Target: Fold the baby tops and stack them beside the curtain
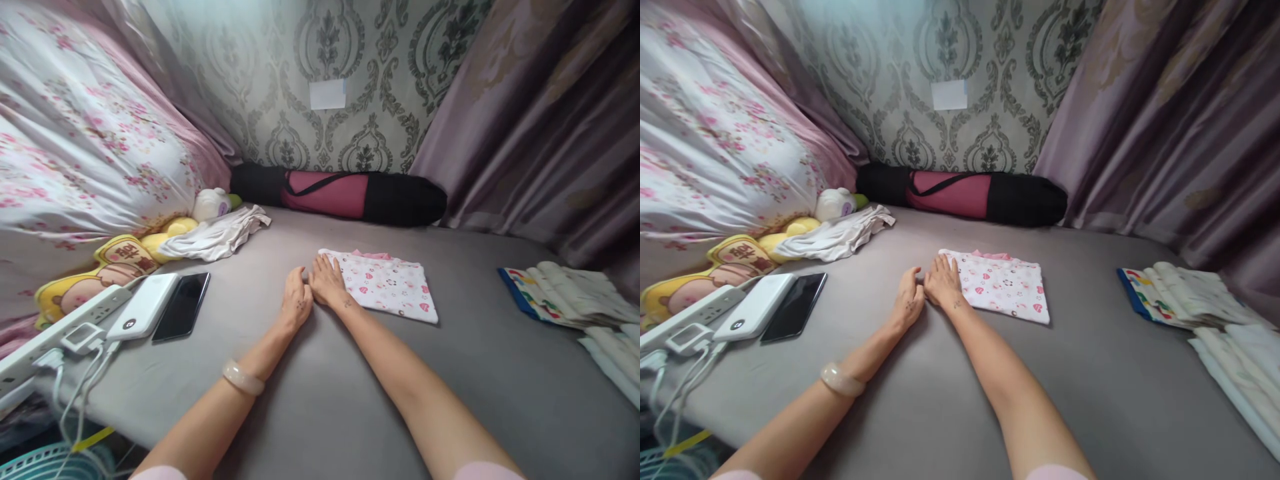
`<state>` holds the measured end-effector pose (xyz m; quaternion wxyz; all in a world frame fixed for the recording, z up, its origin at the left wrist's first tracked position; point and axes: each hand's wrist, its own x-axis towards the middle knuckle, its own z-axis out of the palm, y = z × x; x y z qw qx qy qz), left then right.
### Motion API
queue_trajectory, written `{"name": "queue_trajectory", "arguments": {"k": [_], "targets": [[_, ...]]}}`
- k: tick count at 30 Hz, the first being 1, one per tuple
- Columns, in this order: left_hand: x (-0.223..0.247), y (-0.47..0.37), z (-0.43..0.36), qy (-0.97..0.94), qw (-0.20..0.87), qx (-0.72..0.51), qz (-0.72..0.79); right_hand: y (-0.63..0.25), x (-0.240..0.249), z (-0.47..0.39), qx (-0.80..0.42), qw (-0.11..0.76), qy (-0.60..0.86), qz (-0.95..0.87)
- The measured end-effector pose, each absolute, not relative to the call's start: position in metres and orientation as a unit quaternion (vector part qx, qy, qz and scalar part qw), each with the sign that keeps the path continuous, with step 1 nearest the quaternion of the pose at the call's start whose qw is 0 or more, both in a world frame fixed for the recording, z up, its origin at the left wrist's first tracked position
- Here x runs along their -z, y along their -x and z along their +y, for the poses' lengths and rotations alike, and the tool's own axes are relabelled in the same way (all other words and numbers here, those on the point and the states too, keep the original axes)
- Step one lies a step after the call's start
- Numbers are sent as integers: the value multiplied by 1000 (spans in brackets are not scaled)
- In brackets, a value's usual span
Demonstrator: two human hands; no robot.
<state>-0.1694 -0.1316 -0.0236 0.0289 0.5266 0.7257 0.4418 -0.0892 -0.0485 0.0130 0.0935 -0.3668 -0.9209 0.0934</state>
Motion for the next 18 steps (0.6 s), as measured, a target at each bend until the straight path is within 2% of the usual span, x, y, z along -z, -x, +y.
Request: {"name": "queue_trajectory", "arguments": {"k": [5, 8, 18], "targets": [[18, 170, -132, -572, 14, -431, 698, 76, -18, -38, -176, 130, 351, -910], [10, 173, -122, -594, -7, -414, 690, 58, -24, -34, -166, 151, 375, -899], [-10, 132, -83, -692, 25, -212, 689, -6, -15, -31, -132, 71, 416, -897]]}}
